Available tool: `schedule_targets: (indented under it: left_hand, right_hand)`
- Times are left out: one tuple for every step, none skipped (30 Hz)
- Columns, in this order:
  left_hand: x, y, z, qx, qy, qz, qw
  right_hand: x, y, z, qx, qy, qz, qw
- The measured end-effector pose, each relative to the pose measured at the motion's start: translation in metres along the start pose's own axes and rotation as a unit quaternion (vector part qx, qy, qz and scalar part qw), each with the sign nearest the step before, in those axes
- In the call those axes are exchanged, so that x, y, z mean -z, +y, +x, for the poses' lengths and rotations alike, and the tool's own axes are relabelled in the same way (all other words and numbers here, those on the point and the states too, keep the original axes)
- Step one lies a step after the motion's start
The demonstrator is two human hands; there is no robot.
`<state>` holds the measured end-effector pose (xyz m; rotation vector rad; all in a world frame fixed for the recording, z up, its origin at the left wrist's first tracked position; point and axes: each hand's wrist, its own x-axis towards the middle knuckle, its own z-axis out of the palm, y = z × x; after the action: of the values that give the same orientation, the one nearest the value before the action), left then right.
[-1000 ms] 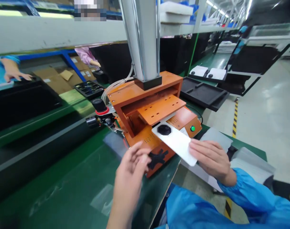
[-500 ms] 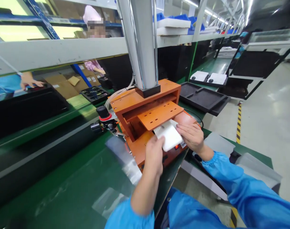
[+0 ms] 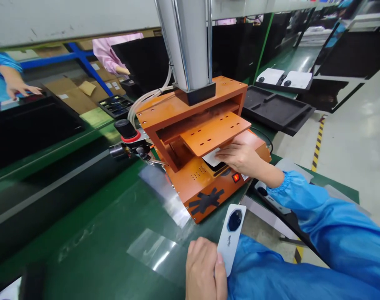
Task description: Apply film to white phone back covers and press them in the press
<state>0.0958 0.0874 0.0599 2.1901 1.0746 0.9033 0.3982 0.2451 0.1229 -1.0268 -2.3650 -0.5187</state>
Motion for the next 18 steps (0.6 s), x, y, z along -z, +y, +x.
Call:
schedule_targets:
  left_hand:
    - [0.000,-0.001,0.001,-0.011,-0.004,0.005,1.000]
    - [0.000,-0.001,0.002,-0.019,-0.011,0.006,1.000]
    - [0.000,-0.001,0.003,-0.026,-0.017,0.005,1.000]
    - [0.001,-0.002,0.003,-0.032,-0.021,0.006,0.999]
    - [0.001,-0.002,0.004,-0.036,-0.024,0.009,0.999]
    - [0.001,-0.002,0.004,-0.038,-0.024,0.015,0.999]
    - [0.001,-0.002,0.003,-0.040,-0.025,0.020,0.999]
    - [0.001,-0.002,0.003,-0.042,-0.024,0.024,0.999]
    - [0.001,-0.002,0.003,-0.043,-0.025,0.026,0.998]
    - [0.001,-0.002,0.003,-0.044,-0.026,0.027,0.998]
    - [0.001,-0.002,0.004,-0.045,-0.027,0.027,0.998]
    - [0.001,-0.001,0.004,-0.045,-0.027,0.027,0.998]
    - [0.001,0.000,0.004,-0.045,-0.029,0.028,0.998]
    - [0.002,0.000,0.005,-0.045,-0.030,0.030,0.998]
    - [0.003,0.001,0.006,-0.046,-0.032,0.035,0.998]
    - [0.004,0.001,0.006,-0.048,-0.034,0.042,0.997]
    - [0.005,0.002,0.007,-0.053,-0.038,0.052,0.996]
    - [0.006,0.002,0.007,-0.059,-0.042,0.065,0.995]
  right_hand:
    - [0.002,-0.001,0.001,0.002,-0.018,0.001,1.000]
    - [0.003,-0.002,0.002,0.001,-0.035,0.001,0.999]
    - [0.005,-0.002,0.004,-0.001,-0.051,0.001,0.999]
    - [0.007,-0.003,0.005,-0.003,-0.066,0.000,0.998]
    - [0.008,-0.003,0.006,-0.006,-0.080,-0.003,0.997]
    - [0.010,-0.004,0.007,-0.005,-0.092,-0.007,0.996]
    - [0.011,-0.004,0.008,-0.005,-0.101,-0.011,0.995]
    - [0.012,-0.005,0.009,-0.005,-0.108,-0.014,0.994]
    - [0.013,-0.006,0.010,-0.005,-0.113,-0.014,0.994]
    - [0.013,-0.006,0.011,-0.009,-0.113,-0.008,0.993]
    - [0.014,-0.006,0.012,-0.016,-0.112,0.002,0.994]
    - [0.015,-0.006,0.013,-0.026,-0.109,0.015,0.994]
    - [0.016,-0.006,0.014,-0.036,-0.108,0.030,0.993]
    - [0.018,-0.006,0.015,-0.045,-0.108,0.044,0.992]
    - [0.020,-0.007,0.016,-0.052,-0.113,0.057,0.991]
    - [0.022,-0.007,0.017,-0.053,-0.125,0.068,0.988]
    - [0.024,-0.009,0.017,-0.052,-0.141,0.075,0.986]
    - [0.025,-0.010,0.018,-0.059,-0.145,0.076,0.985]
